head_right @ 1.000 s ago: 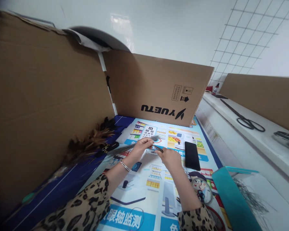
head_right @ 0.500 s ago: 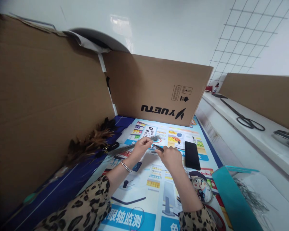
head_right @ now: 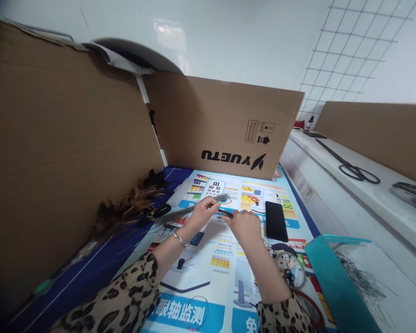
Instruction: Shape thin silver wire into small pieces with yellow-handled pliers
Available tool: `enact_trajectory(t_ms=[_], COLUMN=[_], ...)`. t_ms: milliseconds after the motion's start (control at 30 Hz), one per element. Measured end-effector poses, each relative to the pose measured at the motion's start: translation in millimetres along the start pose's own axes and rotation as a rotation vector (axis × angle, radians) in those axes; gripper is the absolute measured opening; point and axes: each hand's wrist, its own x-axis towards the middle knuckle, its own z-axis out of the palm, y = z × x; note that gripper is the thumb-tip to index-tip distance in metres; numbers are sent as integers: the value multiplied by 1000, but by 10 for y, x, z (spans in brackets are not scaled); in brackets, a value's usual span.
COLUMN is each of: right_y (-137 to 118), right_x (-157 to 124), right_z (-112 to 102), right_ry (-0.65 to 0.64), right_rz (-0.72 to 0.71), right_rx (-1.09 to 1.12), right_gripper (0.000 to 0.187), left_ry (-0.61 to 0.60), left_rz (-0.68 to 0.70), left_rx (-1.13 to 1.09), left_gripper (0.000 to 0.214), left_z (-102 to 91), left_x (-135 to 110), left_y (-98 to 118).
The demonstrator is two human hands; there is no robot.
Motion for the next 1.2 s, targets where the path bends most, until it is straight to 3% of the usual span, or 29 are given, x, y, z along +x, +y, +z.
enact_trajectory(t_ms=[567,1200], right_y=[24,13], right_x=[4,-34], right_z=[-60,-61], right_ry=[-88,-37], right_rz=[13,0], right_rx=[26,-1], right_gripper=[63,59], left_ry=[-49,-33], left_rz=[5,-4], left_rx=[43,51], left_gripper=[20,20], left_z=[-4,30], left_x=[2,-25], left_y=[-26,-50])
